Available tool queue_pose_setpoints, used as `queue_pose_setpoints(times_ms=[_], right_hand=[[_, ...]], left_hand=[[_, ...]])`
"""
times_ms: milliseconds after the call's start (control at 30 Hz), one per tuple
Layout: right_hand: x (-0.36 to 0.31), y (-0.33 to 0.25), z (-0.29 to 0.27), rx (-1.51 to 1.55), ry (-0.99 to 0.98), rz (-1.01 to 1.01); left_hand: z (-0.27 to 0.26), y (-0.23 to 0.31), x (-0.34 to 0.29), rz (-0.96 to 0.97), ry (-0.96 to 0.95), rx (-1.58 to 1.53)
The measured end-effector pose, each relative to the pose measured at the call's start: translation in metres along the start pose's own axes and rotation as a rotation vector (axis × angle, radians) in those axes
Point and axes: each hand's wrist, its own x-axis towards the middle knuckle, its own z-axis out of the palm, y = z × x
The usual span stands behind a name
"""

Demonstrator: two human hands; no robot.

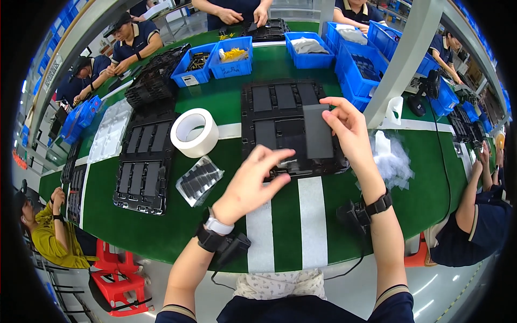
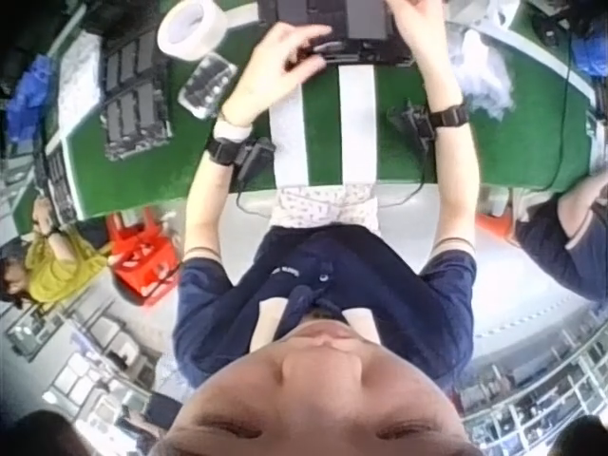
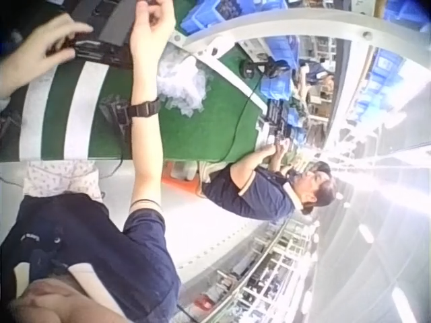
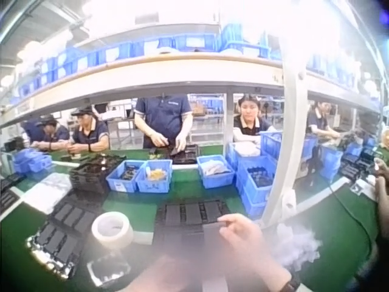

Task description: Applying protective films and adhesive stickers to electronic enclosures on an assembly line, followed by applying a medical bandage to a mark on the arm.

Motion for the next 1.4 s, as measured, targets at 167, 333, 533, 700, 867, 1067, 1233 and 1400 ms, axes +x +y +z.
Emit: queue_pose_setpoints(times_ms=[167,333,533,700,867,1067,1233,1400], right_hand=[[0.008,0.030,0.000,-0.128,-0.029,0.086],[0.003,0.046,0.013,-0.168,-0.003,0.087],[-0.007,0.043,0.016,-0.188,-0.026,0.042],[-0.020,0.029,0.018,-0.598,-0.176,-0.235],[-0.025,0.035,0.017,-0.772,-0.190,-0.332],[-0.026,0.033,0.017,-0.688,-0.182,-0.314],[-0.024,0.036,0.018,-0.712,-0.063,-0.390],[-0.030,0.022,0.023,0.181,-0.091,-0.080]], left_hand=[[0.016,-0.014,-0.005,0.001,0.040,0.151],[0.000,-0.014,-0.008,-0.130,0.071,-0.008],[0.006,-0.015,-0.011,-0.007,0.063,0.080],[0.001,-0.019,-0.012,0.003,0.116,0.014],[-0.011,0.000,-0.013,0.002,-0.070,-0.213],[0.001,-0.001,-0.017,0.036,-0.300,-0.251],[0.003,0.000,-0.016,0.120,-0.281,-0.419],[0.002,0.000,-0.017,0.114,-0.330,-0.444]])
